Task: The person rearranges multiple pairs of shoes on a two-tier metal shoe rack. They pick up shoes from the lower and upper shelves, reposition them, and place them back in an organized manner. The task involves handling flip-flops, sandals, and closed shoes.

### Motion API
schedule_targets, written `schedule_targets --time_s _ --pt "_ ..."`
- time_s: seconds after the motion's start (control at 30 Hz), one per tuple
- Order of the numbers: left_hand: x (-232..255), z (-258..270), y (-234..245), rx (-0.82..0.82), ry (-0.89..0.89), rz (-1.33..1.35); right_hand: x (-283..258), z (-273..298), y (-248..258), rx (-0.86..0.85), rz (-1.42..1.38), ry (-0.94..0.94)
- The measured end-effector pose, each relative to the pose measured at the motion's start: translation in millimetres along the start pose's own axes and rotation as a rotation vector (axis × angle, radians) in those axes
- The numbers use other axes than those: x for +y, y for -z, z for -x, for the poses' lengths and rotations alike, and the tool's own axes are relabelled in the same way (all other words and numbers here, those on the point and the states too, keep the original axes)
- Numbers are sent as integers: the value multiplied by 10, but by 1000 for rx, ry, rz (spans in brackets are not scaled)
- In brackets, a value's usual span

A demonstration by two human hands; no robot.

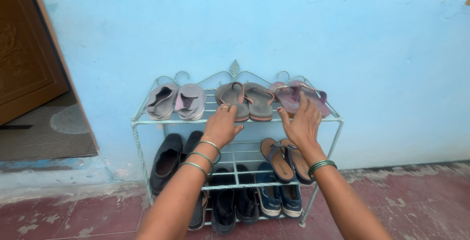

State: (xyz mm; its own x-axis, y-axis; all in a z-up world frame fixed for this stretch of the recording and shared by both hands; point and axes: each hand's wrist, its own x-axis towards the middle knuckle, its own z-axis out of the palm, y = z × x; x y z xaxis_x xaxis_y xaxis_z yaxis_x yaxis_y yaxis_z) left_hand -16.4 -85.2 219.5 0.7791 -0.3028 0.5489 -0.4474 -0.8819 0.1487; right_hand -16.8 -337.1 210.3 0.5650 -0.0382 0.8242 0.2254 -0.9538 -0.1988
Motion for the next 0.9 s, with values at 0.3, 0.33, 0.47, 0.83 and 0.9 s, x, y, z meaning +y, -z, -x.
schedule_targets --time_s 0.3,0.33,0.47,0.83,0.9 --pt "-147 -152 -283 165 -206 -198 -507 66 -257 -48 -267 290" --pt "-160 -98 -252 172 -226 -194 -488 67 -247 -52 -276 300" --pt "-97 194 -6 212 -296 -208 -374 248 -23 15 -273 353" --pt "-7 1992 -891 150 -674 -269 158 2026 64 224 -300 461" --pt "-74 2265 -1154 122 -716 -232 144 2436 -68 223 -276 416"
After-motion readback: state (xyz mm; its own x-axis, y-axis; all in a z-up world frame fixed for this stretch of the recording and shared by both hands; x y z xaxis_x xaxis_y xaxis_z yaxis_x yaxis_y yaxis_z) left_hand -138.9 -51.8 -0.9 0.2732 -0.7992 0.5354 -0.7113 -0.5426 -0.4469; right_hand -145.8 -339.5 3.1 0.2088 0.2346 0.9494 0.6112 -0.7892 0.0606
